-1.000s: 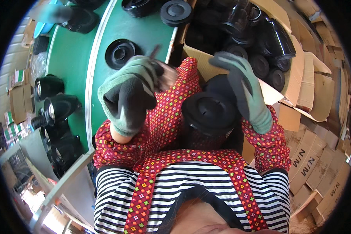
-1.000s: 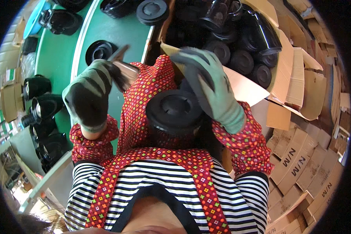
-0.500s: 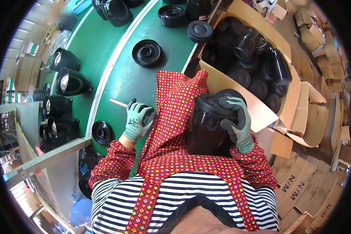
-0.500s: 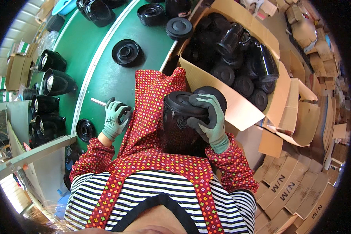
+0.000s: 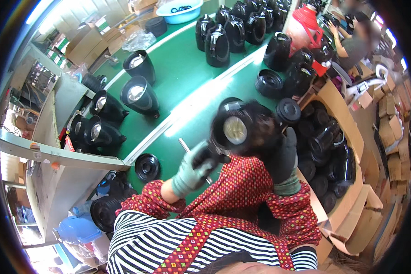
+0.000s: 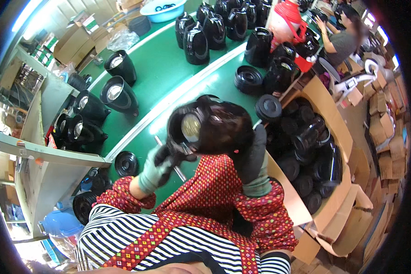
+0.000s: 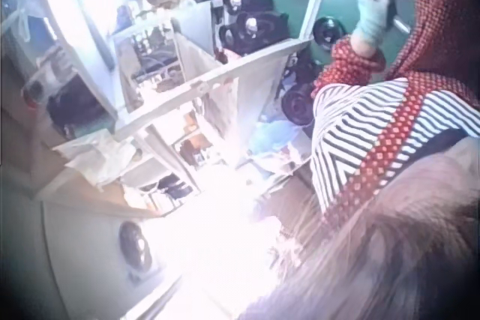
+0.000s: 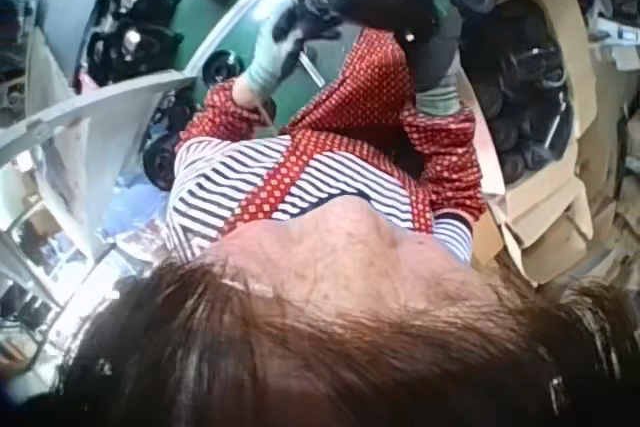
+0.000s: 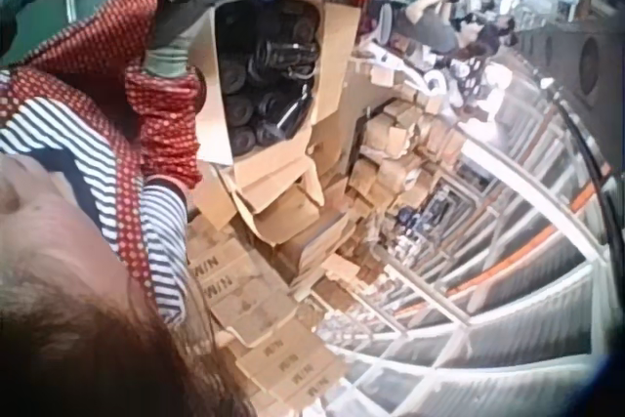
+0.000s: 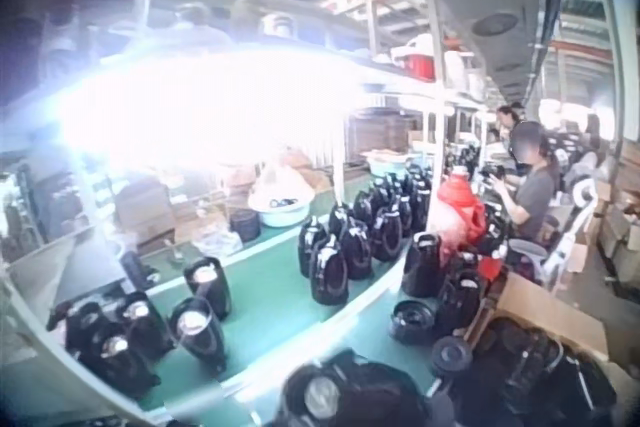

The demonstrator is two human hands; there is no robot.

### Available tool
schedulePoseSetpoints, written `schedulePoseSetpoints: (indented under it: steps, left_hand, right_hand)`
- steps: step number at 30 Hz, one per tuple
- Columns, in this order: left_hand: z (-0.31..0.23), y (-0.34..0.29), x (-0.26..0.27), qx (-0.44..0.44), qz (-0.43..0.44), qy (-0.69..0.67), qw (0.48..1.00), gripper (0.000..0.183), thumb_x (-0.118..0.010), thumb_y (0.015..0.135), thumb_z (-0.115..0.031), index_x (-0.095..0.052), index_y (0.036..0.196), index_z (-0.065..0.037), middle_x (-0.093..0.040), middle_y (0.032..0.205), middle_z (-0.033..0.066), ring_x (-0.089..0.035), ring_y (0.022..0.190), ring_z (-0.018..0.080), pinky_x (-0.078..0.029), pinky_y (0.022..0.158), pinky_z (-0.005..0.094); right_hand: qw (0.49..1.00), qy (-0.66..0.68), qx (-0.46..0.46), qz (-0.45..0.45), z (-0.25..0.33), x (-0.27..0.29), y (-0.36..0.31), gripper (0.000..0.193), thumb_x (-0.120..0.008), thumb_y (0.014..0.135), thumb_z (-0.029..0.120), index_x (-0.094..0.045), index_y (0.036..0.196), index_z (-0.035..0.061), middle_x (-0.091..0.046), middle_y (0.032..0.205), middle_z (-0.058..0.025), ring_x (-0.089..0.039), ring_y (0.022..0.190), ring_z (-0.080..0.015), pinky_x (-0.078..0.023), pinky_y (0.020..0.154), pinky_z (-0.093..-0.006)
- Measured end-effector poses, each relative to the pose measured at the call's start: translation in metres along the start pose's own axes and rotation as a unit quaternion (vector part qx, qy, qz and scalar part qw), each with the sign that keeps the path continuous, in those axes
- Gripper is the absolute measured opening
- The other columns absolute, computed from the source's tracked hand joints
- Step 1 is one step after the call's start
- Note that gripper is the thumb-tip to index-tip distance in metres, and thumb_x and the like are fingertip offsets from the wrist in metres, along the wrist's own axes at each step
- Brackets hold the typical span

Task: The person repeatedly picks up black plastic containers and lids from a green table, inserts a metal rod into the container, and secures the lid. The person places the assembled containers into a cardboard box. The process is repeated for multiple units.

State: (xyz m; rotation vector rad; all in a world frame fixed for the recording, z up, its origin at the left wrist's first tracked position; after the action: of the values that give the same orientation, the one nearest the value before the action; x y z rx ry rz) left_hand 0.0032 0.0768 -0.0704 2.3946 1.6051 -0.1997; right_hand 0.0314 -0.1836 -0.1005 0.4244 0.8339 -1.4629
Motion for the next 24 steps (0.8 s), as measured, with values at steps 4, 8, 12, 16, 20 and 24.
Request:
schedulePoseSetpoints:
  steps: [4, 8, 12, 16, 20, 24]
  left_hand:
    - [-0.009, 0.081, 0.075, 0.029, -0.193, 0.013, 0.981, 0.047, -0.069, 0.105, -0.024, -0.057, 0.140, 0.004, -0.069, 0.126, 0.0142, -0.070, 0.111, 0.0257, -0.063, 0.090, 0.0412]
    - [0.024, 0.218, 0.177, -0.034, -0.280, 0.113, 0.953, 0.035, -0.075, 0.101, -0.026, -0.070, 0.121, 0.003, -0.074, 0.099, 0.0076, -0.068, 0.083, 0.0154, -0.059, 0.075, 0.0322]
    - [0.034, 0.323, 0.294, -0.065, -0.403, 0.346, 0.845, 0.034, -0.079, 0.096, -0.032, -0.075, 0.110, -0.002, -0.070, 0.082, 0.0067, -0.066, 0.073, 0.0162, -0.057, 0.068, 0.0315]
    - [0.067, 0.366, 0.338, 0.002, -0.448, 0.268, 0.853, 0.043, -0.081, 0.091, -0.041, -0.076, 0.111, -0.003, -0.077, 0.095, 0.0162, -0.075, 0.092, 0.0288, -0.058, 0.090, 0.0419]
    - [0.045, 0.334, 0.265, 0.006, -0.437, 0.427, 0.792, 0.104, -0.088, 0.078, -0.055, -0.042, 0.154, -0.002, -0.060, 0.141, 0.0300, -0.060, 0.131, 0.0441, -0.048, 0.110, 0.0475]
    - [0.002, 0.217, 0.204, -0.088, -0.333, 0.561, 0.753, 0.094, -0.087, 0.083, -0.037, -0.038, 0.158, -0.005, -0.042, 0.158, 0.0242, -0.052, 0.137, 0.0416, -0.047, 0.112, 0.0441]
  right_hand:
    - [0.945, -0.281, 0.133, -0.104, -0.037, 0.013, 0.017, 0.047, -0.051, 0.111, 0.024, -0.046, 0.152, 0.0011, -0.057, 0.146, -0.0125, -0.058, 0.129, -0.0260, -0.045, 0.112, -0.0382]
    - [0.887, -0.416, 0.193, -0.045, -0.078, 0.024, 0.001, 0.050, -0.063, 0.097, -0.002, -0.053, 0.146, -0.0045, -0.059, 0.142, -0.0173, -0.059, 0.129, -0.0262, -0.046, 0.113, -0.0382]
    - [0.833, -0.511, 0.205, 0.060, -0.063, -0.017, -0.002, 0.043, -0.065, 0.095, -0.001, -0.060, 0.138, -0.0032, -0.065, 0.130, -0.0172, -0.066, 0.117, -0.0255, -0.051, 0.104, -0.0345]
    - [0.806, -0.552, 0.203, 0.060, -0.066, -0.008, 0.004, 0.047, -0.071, 0.092, 0.007, -0.061, 0.137, -0.0027, -0.067, 0.130, -0.0219, -0.067, 0.119, -0.0366, -0.051, 0.104, -0.0437]
    - [0.818, -0.542, 0.189, 0.042, -0.058, -0.008, 0.009, 0.040, -0.068, 0.093, 0.000, -0.064, 0.132, -0.0040, -0.069, 0.127, -0.0199, -0.069, 0.114, -0.0324, -0.054, 0.099, -0.0398]
    - [0.824, -0.534, 0.191, 0.013, -0.059, -0.010, 0.004, 0.031, -0.065, 0.097, 0.002, -0.067, 0.128, -0.0050, -0.071, 0.124, -0.0199, -0.070, 0.113, -0.0322, -0.054, 0.099, -0.0392]
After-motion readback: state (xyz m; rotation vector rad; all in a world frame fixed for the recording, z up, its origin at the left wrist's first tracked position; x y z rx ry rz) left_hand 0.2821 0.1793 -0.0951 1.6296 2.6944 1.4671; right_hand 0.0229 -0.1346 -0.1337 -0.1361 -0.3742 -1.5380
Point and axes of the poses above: each hand's wrist, its own y-axis towards the middle knuckle, its own x-axis out of the back of the hand, z = x × y, the point moved 4 cm from there along y, towards the middle knuckle
